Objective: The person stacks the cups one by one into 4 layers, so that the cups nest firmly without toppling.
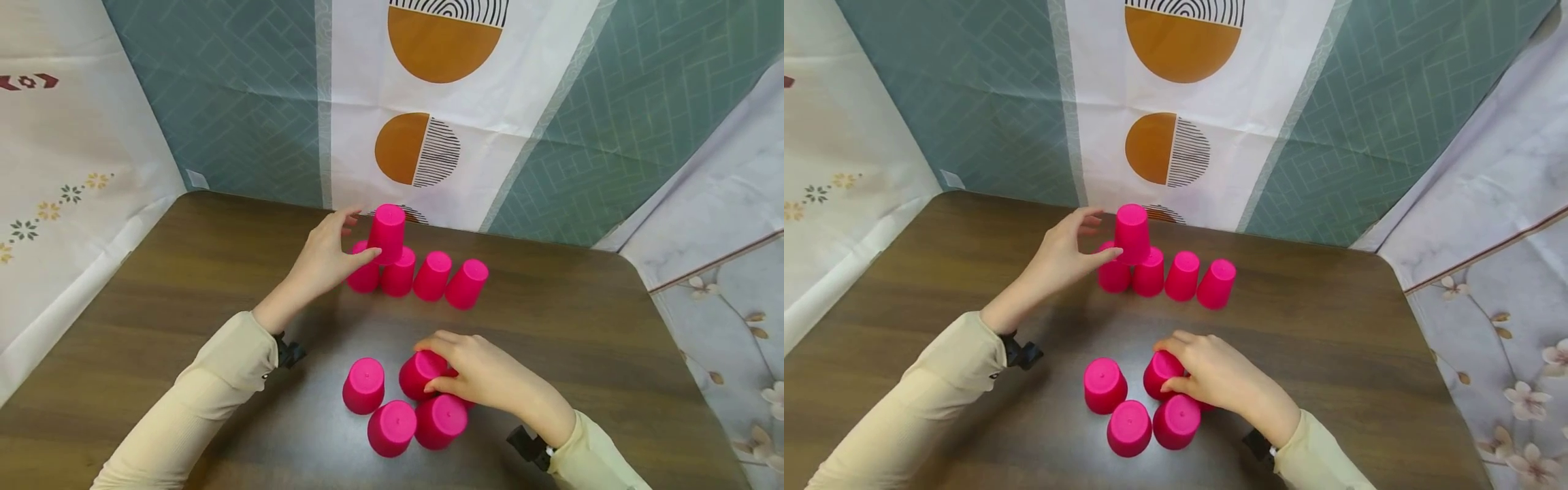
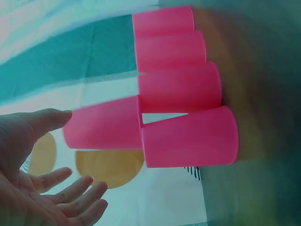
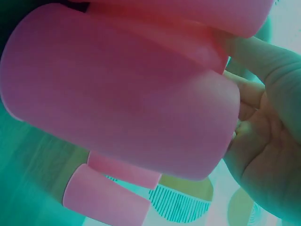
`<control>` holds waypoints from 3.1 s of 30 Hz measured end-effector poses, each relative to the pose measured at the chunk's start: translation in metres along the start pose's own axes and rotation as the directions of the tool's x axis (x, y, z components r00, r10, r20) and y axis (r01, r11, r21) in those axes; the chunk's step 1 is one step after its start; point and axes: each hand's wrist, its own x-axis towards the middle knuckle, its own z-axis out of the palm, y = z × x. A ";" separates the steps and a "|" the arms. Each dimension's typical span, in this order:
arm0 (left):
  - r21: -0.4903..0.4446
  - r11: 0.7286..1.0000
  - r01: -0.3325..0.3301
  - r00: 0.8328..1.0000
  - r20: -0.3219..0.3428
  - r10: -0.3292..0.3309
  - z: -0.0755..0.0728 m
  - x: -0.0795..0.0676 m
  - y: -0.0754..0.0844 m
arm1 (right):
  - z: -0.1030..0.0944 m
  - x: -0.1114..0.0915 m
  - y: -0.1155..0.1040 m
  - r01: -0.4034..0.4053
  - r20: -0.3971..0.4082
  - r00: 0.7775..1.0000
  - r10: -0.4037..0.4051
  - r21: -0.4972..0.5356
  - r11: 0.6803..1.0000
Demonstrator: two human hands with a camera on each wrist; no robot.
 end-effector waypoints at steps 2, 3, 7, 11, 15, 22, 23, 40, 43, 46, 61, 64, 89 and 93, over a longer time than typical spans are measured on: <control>0.019 1.000 -0.023 1.000 -0.014 0.023 -0.006 -0.015 0.000 | -0.001 0.001 0.001 0.037 0.007 0.999 -0.037 -0.016 0.999; 0.030 0.999 -0.040 0.999 -0.010 0.040 -0.008 -0.024 0.000 | -0.002 0.001 0.002 0.055 0.012 0.998 -0.055 -0.019 0.998; 0.036 0.994 -0.101 0.994 0.044 0.100 -0.007 -0.068 0.000 | -0.004 0.001 0.010 0.141 0.030 0.989 -0.141 0.005 0.990; -0.032 0.996 -0.081 0.977 0.195 0.086 -0.004 -0.109 -0.002 | -0.010 0.003 0.017 0.204 0.004 0.979 -0.204 0.028 0.979; -0.078 0.995 -0.059 0.927 0.365 0.084 -0.004 -0.132 -0.002 | -0.021 0.007 0.022 0.207 -0.049 0.977 -0.205 0.037 0.978; -0.001 0.995 -0.100 0.907 0.412 0.091 -0.001 -0.140 0.008 | -0.056 0.023 0.044 0.112 -0.132 0.987 -0.094 0.143 0.983; -0.003 0.995 -0.098 0.908 0.410 0.091 0.000 -0.140 0.009 | -0.061 0.025 0.047 0.084 -0.137 0.989 -0.062 0.160 0.984; -0.016 0.995 -0.103 0.912 0.398 0.101 0.012 -0.138 0.004 | -0.106 0.066 0.077 -0.047 -0.286 0.956 0.064 0.064 0.997; -0.026 0.994 -0.107 0.912 0.397 0.108 0.013 -0.137 0.003 | -0.111 0.077 0.080 -0.107 -0.252 0.960 0.125 0.087 0.990; -0.037 0.993 -0.115 0.913 0.390 0.120 0.013 -0.135 0.003 | -0.117 0.086 0.080 -0.138 -0.218 0.964 0.153 0.083 0.987; -0.003 0.993 -0.116 0.906 0.410 0.107 0.015 -0.128 0.009 | -0.115 0.104 0.079 -0.074 -0.139 0.987 0.086 0.089 0.993; -0.005 0.993 -0.118 0.906 0.408 0.110 0.016 -0.128 0.009 | -0.113 0.105 0.080 -0.053 -0.139 0.988 0.067 0.099 0.994; 0.013 0.995 -0.094 0.914 0.397 0.081 0.018 -0.125 0.009 | -0.109 0.069 0.087 -0.093 -0.215 0.970 0.109 0.084 0.992; 0.014 0.996 -0.085 0.919 0.388 0.073 0.018 -0.125 0.007 | -0.101 0.053 0.086 -0.055 -0.254 0.965 0.072 0.072 0.996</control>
